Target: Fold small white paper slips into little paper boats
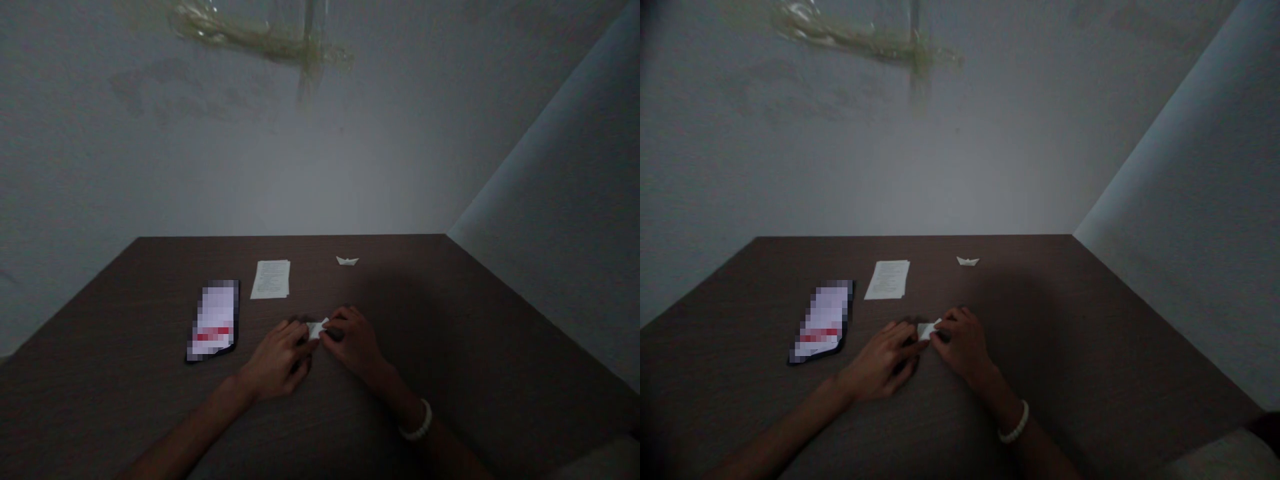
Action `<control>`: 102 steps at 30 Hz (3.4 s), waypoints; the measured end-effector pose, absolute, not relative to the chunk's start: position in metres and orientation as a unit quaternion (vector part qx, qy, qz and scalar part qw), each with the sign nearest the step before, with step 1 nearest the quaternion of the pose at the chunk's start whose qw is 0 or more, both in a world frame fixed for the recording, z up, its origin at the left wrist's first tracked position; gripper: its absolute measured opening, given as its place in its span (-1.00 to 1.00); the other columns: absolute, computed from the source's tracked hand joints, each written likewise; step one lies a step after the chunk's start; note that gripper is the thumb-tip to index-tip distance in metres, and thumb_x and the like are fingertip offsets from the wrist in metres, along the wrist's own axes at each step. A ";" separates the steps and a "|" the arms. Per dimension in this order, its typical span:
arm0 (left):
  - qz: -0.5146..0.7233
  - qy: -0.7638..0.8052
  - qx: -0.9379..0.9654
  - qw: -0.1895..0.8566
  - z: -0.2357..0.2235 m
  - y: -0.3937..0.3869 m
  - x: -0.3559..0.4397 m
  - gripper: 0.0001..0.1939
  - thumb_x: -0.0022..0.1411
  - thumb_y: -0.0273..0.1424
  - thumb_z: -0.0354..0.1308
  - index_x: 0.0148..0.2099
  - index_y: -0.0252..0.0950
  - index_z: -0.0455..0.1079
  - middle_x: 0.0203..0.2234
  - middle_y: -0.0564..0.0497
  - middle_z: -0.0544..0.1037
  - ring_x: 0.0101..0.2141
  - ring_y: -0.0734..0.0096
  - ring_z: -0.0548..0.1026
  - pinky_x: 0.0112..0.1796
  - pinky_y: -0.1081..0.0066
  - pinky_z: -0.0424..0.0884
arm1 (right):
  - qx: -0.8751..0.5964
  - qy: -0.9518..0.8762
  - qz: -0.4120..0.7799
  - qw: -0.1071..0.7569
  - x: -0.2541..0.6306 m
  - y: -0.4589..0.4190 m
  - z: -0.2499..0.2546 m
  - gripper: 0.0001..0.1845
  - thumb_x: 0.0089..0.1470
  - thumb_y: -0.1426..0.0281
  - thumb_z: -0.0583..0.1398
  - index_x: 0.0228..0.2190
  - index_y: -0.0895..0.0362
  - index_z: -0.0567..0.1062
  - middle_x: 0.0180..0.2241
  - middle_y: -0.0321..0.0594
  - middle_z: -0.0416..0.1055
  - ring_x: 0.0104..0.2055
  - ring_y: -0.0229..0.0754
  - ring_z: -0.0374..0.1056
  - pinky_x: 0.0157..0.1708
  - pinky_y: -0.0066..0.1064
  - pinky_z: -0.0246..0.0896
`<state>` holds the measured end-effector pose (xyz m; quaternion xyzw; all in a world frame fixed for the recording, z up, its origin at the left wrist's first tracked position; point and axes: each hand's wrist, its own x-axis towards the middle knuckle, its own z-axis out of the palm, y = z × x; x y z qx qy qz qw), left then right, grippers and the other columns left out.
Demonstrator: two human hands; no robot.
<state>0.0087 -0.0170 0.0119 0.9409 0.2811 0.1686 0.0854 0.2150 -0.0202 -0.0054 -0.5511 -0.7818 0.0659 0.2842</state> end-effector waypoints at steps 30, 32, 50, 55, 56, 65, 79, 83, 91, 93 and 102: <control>0.200 0.334 0.919 0.060 0.008 -0.013 0.006 -0.77 0.27 -0.42 0.00 -0.15 -0.24 0.49 -0.10 -0.10 0.47 -0.09 0.11 0.33 -0.11 0.13 0.21 | -0.399 -0.893 0.042 0.206 0.238 -0.032 -0.001 -0.73 0.06 0.49 0.19 -0.18 0.04 0.53 -0.11 -0.18 0.42 -0.06 -0.10 0.24 -0.05 -0.23 0.16; 0.212 0.347 0.912 0.060 0.008 -0.011 0.006 -0.78 0.26 -0.42 0.03 -0.18 -0.24 0.50 -0.11 -0.09 0.47 -0.10 0.12 0.33 -0.12 0.14 0.23 | -0.380 -0.906 0.035 0.183 0.235 -0.038 0.004 -0.71 0.06 0.47 0.19 -0.14 0.03 0.51 -0.11 -0.17 0.41 -0.07 -0.09 0.23 -0.07 -0.23 0.16; 0.237 0.369 0.894 0.094 0.005 -0.007 0.008 -0.83 0.25 -0.40 0.10 -0.27 -0.23 0.53 -0.19 -0.06 0.51 -0.15 0.17 0.36 -0.16 0.18 0.26 | -0.387 -0.889 0.088 0.226 0.229 -0.060 -0.002 -0.80 0.07 0.50 0.15 -0.24 0.09 0.50 -0.02 -0.22 0.41 -0.03 -0.11 0.24 -0.03 -0.24 0.13; 0.250 0.376 0.885 0.108 0.000 -0.004 0.006 -0.82 0.23 -0.44 0.09 -0.26 -0.22 0.54 -0.18 -0.04 0.53 -0.14 0.17 0.38 -0.13 0.15 0.28 | -0.418 -0.880 0.096 0.203 0.221 -0.055 0.005 -0.79 0.08 0.48 0.16 -0.20 0.11 0.47 -0.13 -0.18 0.41 -0.08 -0.12 0.22 -0.06 -0.27 0.14; 0.255 0.378 0.883 0.111 -0.001 -0.003 0.006 -0.82 0.22 -0.46 0.08 -0.26 -0.22 0.53 -0.18 -0.04 0.53 -0.14 0.17 0.39 -0.13 0.15 0.28 | -0.424 -0.880 0.096 0.190 0.219 -0.053 0.007 -0.76 0.10 0.46 0.15 -0.15 0.10 0.45 -0.14 -0.18 0.40 -0.08 -0.11 0.21 -0.06 -0.26 0.13; 0.250 0.385 0.880 0.120 0.002 -0.003 0.005 -0.76 0.11 -0.56 0.04 -0.29 -0.24 0.52 -0.17 -0.02 0.56 -0.14 0.11 0.39 -0.16 0.10 0.29 | -0.448 -0.880 0.081 0.132 0.208 -0.051 0.020 -0.68 0.15 0.42 0.10 -0.03 0.08 0.38 -0.09 -0.14 0.32 -0.05 -0.06 0.16 -0.05 -0.20 0.07; 0.243 0.379 0.887 0.105 0.004 -0.004 0.005 -0.76 0.17 -0.53 0.02 -0.25 -0.26 0.52 -0.18 -0.05 0.55 -0.14 0.12 0.39 -0.16 0.11 0.30 | -0.450 -0.880 0.074 0.133 0.208 -0.052 0.021 -0.70 0.14 0.45 0.11 -0.06 0.10 0.39 -0.10 -0.15 0.34 -0.05 -0.07 0.18 -0.06 -0.21 0.09; 0.241 0.378 0.889 0.097 0.004 -0.005 0.005 -0.76 0.18 -0.53 0.02 -0.24 -0.26 0.51 -0.18 -0.05 0.55 -0.15 0.12 0.38 -0.17 0.12 0.29 | -0.440 -0.885 0.063 0.138 0.213 -0.056 0.015 -0.72 0.13 0.46 0.12 -0.09 0.10 0.41 -0.12 -0.15 0.36 -0.07 -0.07 0.20 -0.06 -0.21 0.10; 0.248 0.373 0.889 0.095 0.000 -0.003 0.005 -0.75 0.18 -0.54 0.01 -0.23 -0.27 0.52 -0.18 -0.06 0.55 -0.13 0.10 0.38 -0.16 0.10 0.30 | -0.426 -0.890 0.075 0.146 0.227 -0.070 0.008 -0.66 0.05 0.51 0.15 -0.10 0.08 0.43 -0.07 -0.19 0.38 -0.05 -0.08 0.23 -0.05 -0.22 0.12; 0.245 0.371 0.890 0.100 0.001 -0.003 0.005 -0.75 0.19 -0.53 0.01 -0.24 -0.27 0.52 -0.19 -0.06 0.55 -0.14 0.11 0.38 -0.16 0.11 0.31 | -0.421 -0.889 0.081 0.161 0.230 -0.074 0.004 -0.64 0.02 0.52 0.16 -0.09 0.08 0.43 -0.05 -0.20 0.39 -0.04 -0.09 0.23 -0.04 -0.23 0.12; 0.251 0.362 0.891 0.110 0.003 -0.003 0.004 -0.76 0.20 -0.53 0.01 -0.22 -0.27 0.52 -0.19 -0.06 0.55 -0.15 0.14 0.38 -0.15 0.13 0.31 | -0.436 -0.878 0.061 0.187 0.225 -0.072 0.005 -0.65 0.12 0.48 0.13 -0.04 0.07 0.42 0.01 -0.14 0.37 0.02 -0.09 0.23 0.02 -0.20 0.14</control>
